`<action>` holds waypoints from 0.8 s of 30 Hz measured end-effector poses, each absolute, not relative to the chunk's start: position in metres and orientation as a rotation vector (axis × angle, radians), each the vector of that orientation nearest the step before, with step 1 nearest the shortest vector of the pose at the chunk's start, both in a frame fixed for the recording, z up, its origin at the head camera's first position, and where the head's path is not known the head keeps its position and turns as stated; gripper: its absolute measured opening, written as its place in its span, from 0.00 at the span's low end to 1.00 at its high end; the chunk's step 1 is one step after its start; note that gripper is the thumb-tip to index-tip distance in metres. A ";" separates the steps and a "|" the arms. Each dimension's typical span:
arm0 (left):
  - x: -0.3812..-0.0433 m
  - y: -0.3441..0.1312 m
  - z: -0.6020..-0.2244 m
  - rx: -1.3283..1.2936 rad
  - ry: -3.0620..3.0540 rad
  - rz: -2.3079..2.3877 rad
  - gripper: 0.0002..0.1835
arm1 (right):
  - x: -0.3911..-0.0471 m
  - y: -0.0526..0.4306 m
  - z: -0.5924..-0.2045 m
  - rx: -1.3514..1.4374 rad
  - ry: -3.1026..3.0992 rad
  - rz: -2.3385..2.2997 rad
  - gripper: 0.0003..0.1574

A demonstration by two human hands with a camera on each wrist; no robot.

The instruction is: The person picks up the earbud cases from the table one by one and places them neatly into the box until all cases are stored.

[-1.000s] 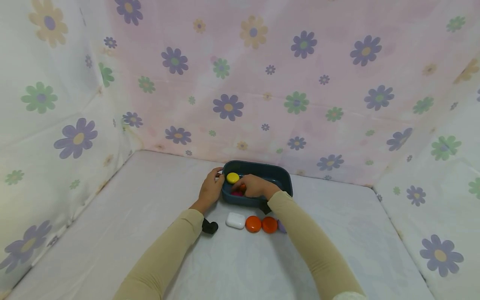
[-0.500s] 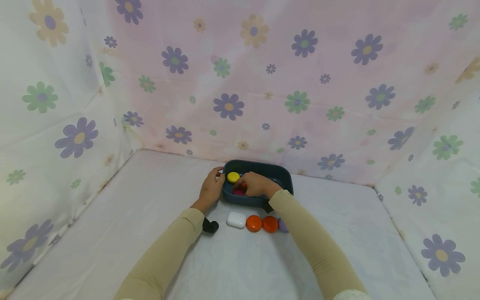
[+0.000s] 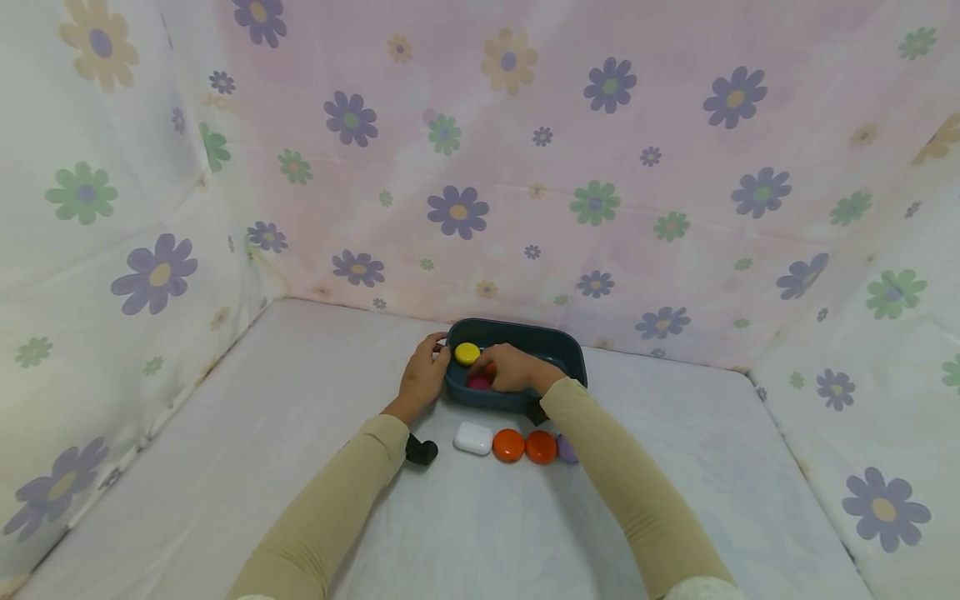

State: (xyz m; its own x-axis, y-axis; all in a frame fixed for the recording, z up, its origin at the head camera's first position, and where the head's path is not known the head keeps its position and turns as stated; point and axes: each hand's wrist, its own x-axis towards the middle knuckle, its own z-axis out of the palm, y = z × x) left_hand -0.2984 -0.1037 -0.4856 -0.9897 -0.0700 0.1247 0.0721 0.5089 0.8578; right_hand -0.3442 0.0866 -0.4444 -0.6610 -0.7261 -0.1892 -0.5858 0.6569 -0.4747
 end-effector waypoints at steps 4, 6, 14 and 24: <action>-0.300 -0.104 -0.487 -0.002 -2.600 -1.486 0.23 | -0.344 0.088 -0.444 -1.035 2.507 -0.554 0.26; -0.300 -0.104 -0.487 0.001 -2.604 -1.490 0.23 | -0.345 0.090 -0.444 -1.029 2.508 -0.554 0.26; -0.300 -0.104 -0.486 -0.001 -2.612 -1.487 0.24 | -0.342 0.098 -0.441 -1.015 2.526 -0.596 0.21; -0.299 -0.104 -0.488 -0.011 -2.610 -1.480 0.24 | -0.335 0.113 -0.429 -1.016 2.551 -0.692 0.23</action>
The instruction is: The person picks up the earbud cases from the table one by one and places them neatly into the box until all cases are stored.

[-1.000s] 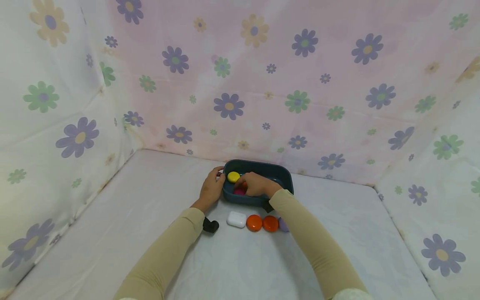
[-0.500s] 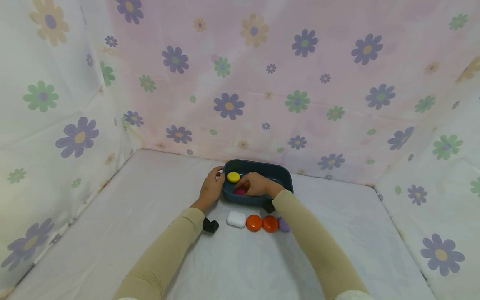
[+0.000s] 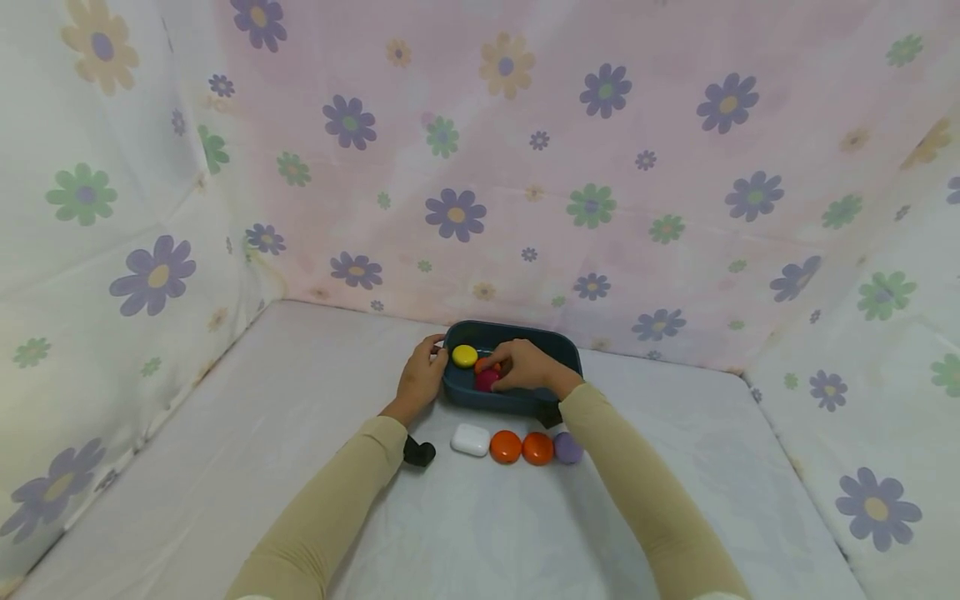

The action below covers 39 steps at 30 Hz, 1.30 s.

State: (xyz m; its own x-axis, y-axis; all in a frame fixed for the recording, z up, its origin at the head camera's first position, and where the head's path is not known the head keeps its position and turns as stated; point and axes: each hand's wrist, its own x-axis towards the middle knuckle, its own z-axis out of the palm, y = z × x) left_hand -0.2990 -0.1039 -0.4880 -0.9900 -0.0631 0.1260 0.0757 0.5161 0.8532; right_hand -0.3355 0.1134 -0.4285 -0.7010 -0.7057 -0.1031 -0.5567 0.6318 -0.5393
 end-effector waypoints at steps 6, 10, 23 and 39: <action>-0.300 -0.104 -0.490 -0.001 -2.625 -1.474 0.24 | -0.330 0.119 -0.421 -0.907 2.586 -0.783 0.22; -0.300 -0.103 -0.491 0.009 -2.626 -1.474 0.24 | -0.326 0.120 -0.415 -0.811 2.648 -0.815 0.22; -0.301 -0.101 -0.491 0.008 -2.627 -1.473 0.23 | -0.310 0.128 -0.404 -0.759 2.726 -0.905 0.23; -0.303 -0.106 -0.491 -0.007 -2.605 -1.477 0.24 | -0.258 0.125 -0.389 -0.874 2.684 -0.946 0.23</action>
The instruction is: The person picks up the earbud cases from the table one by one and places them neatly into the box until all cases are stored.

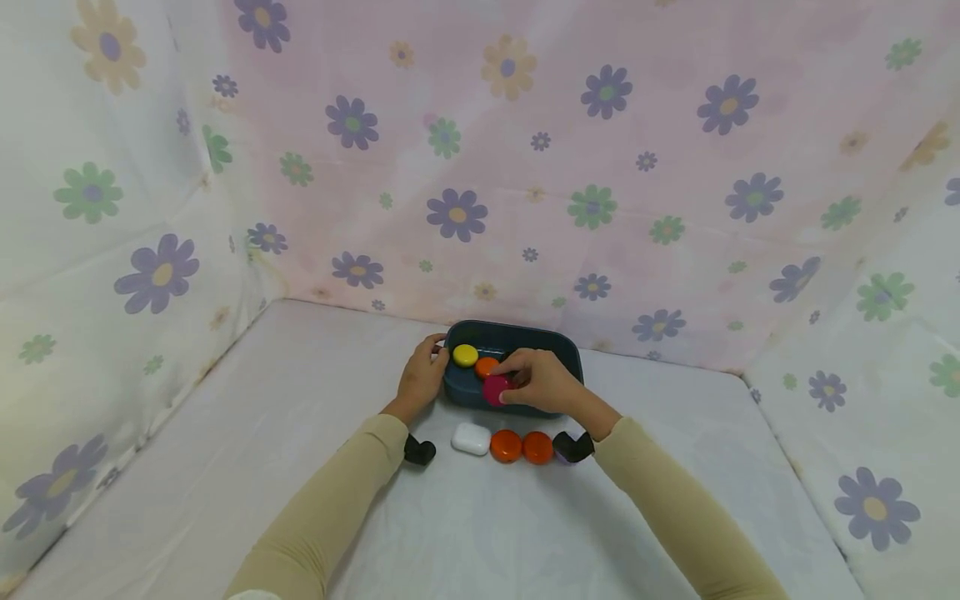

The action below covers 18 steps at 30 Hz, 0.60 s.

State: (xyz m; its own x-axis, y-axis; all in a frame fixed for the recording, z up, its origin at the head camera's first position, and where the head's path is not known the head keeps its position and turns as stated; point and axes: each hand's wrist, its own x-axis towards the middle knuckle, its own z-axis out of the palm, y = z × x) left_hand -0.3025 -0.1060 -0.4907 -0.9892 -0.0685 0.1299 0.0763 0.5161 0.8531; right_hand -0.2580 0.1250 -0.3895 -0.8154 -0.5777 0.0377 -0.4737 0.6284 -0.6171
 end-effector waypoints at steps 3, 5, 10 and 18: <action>-0.302 -0.106 -0.493 -0.008 -2.607 -1.474 0.23 | -0.246 0.124 -0.396 -0.885 2.632 -0.962 0.23; -0.301 -0.105 -0.493 -0.006 -2.606 -1.481 0.23 | -0.239 0.122 -0.401 -0.891 2.592 -0.967 0.22; -0.302 -0.104 -0.493 -0.021 -2.597 -1.484 0.23 | -0.223 0.116 -0.413 -0.910 2.504 -0.963 0.22; -0.304 -0.105 -0.489 -0.031 -2.584 -1.486 0.23 | -0.209 0.104 -0.426 -0.969 2.437 -0.924 0.23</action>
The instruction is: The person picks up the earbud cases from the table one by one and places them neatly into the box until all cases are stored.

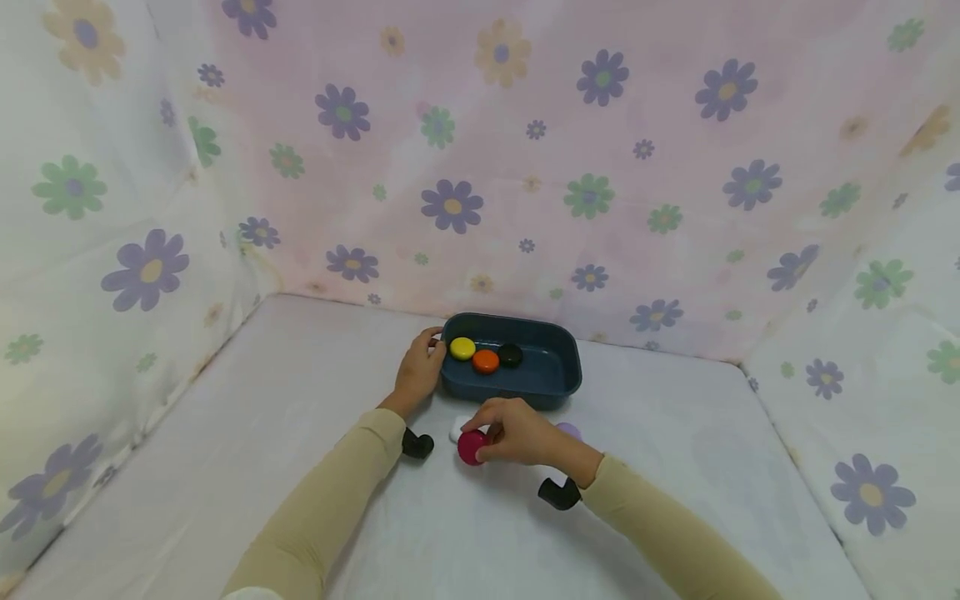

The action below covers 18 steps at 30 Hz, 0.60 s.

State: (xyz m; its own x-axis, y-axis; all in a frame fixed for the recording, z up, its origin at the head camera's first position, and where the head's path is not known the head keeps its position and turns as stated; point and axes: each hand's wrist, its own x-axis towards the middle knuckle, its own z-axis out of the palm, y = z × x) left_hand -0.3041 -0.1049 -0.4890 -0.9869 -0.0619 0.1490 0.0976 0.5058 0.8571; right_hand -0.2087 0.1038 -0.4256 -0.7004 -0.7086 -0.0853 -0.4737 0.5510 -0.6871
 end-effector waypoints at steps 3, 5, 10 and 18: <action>-0.305 -0.106 -0.486 -0.035 -2.584 -1.475 0.23 | -0.206 0.101 -0.428 -0.971 2.423 -0.913 0.23; -0.306 -0.107 -0.485 -0.041 -2.583 -1.466 0.23 | -0.205 0.099 -0.428 -0.966 2.421 -0.912 0.23; -0.306 -0.107 -0.486 -0.039 -2.576 -1.468 0.23 | -0.202 0.098 -0.432 -0.974 2.439 -0.889 0.24; -0.302 -0.105 -0.489 -0.043 -2.604 -1.481 0.23 | -0.199 0.101 -0.443 -0.974 2.470 -0.842 0.23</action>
